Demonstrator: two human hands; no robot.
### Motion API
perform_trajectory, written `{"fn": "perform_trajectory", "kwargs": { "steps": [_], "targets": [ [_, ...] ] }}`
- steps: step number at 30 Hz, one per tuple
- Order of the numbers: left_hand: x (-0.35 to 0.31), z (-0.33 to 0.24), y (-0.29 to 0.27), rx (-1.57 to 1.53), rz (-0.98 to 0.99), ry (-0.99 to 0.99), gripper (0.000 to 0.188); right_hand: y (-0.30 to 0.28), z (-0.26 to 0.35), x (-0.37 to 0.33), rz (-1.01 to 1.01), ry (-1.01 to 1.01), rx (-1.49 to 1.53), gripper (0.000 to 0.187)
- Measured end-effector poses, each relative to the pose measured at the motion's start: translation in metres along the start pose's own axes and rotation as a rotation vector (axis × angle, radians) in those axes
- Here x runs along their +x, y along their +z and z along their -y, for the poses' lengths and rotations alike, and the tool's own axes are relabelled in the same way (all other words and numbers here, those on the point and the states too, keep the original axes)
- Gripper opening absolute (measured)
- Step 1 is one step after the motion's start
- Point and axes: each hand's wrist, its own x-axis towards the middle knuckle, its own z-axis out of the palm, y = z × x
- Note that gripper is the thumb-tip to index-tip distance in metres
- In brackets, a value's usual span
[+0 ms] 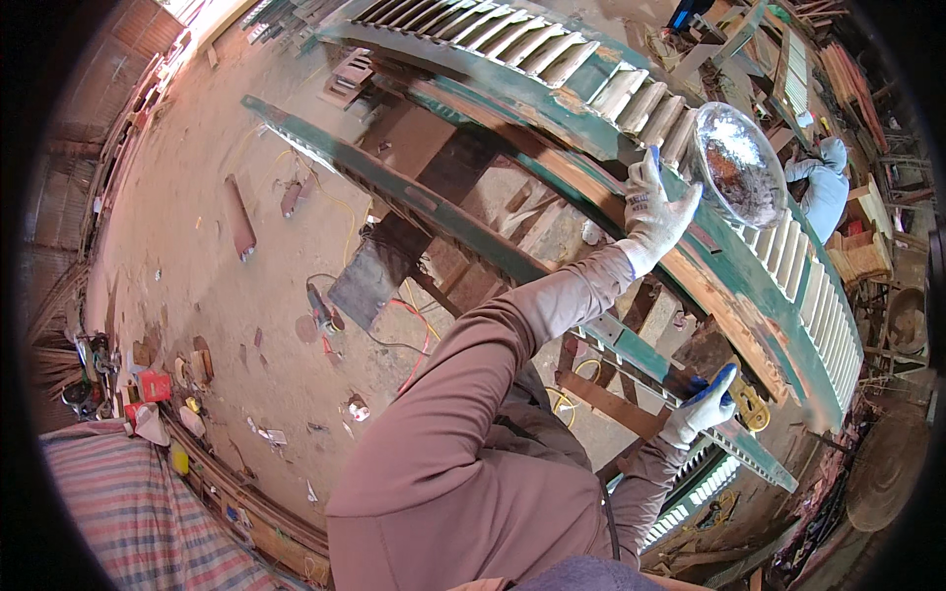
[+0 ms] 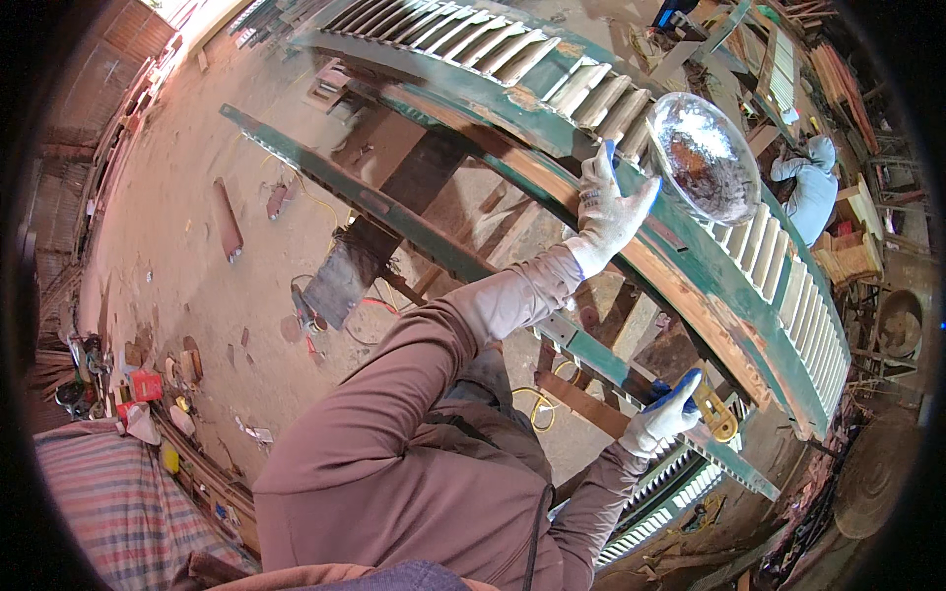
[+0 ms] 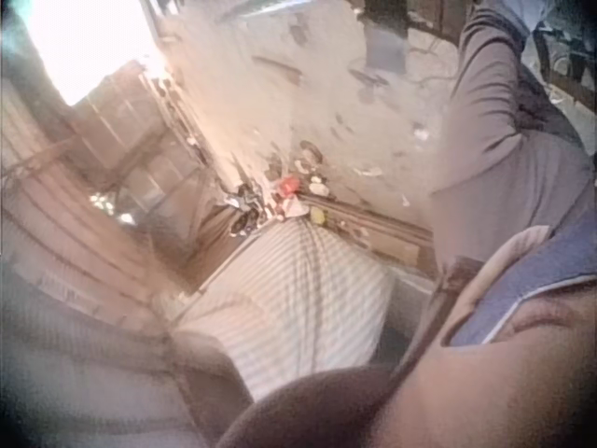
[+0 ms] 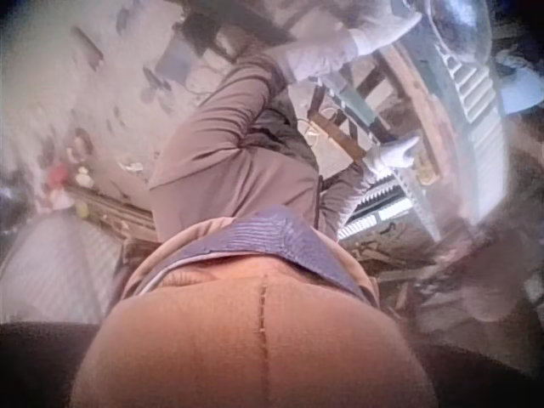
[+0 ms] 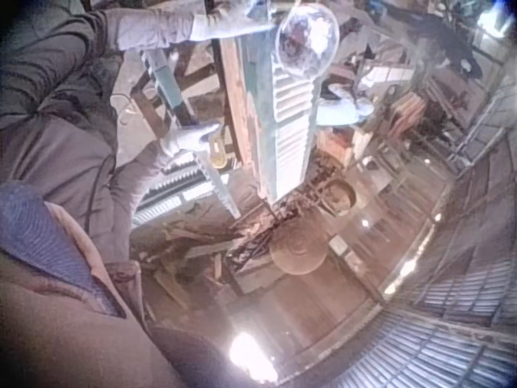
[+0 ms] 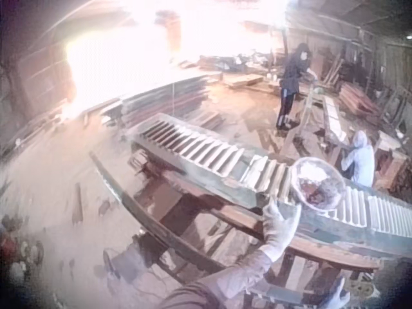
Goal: The person applies a reddish-brown wood stain to a green slatted wooden frame using a yellow-handled brush. They repeatedly dip the brush into a small bowl of stain and coat the frame's surfaces, then flip the frame to work on the other side.
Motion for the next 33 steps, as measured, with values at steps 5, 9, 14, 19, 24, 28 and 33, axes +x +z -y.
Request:
{"fn": "perform_trajectory", "kwargs": {
  "steps": [5, 9, 14, 19, 24, 28, 33],
  "targets": [
    [-0.006, -0.008, 0.002, 0.1, -0.009, 0.148, 0.09, -0.002, 0.003, 0.007, 0.124, -0.021, -0.023, 0.034],
    [-0.006, -0.007, 0.007, 0.011, -0.006, 0.131, 0.101, -0.002, 0.024, 0.025, 0.169, 0.086, 0.052, 0.029],
    [-0.016, -0.015, 0.006, -0.007, 0.073, 0.166, 0.102, 0.063, 0.127, 0.059, 0.306, -0.313, 0.01, 0.021],
    [-0.024, -0.028, 0.004, 0.064, 0.139, 0.293, 0.106, 0.166, 0.185, 0.128, 0.604, -0.862, -0.555, 0.034],
    [-0.029, -0.027, 0.005, 0.166, 0.234, 0.302, 0.107, 0.288, 0.194, 0.158, 0.722, -0.657, -1.27, 0.045],
    [-0.024, -0.023, 0.0, 0.206, 0.283, 0.31, 0.106, 0.325, 0.185, 0.144, 0.864, -0.622, -1.292, 0.043],
    [-0.024, -0.021, 0.003, 0.209, 0.36, 0.215, 0.106, 0.34, 0.168, 0.165, 0.961, -0.676, -1.249, 0.045]
  ]
}}
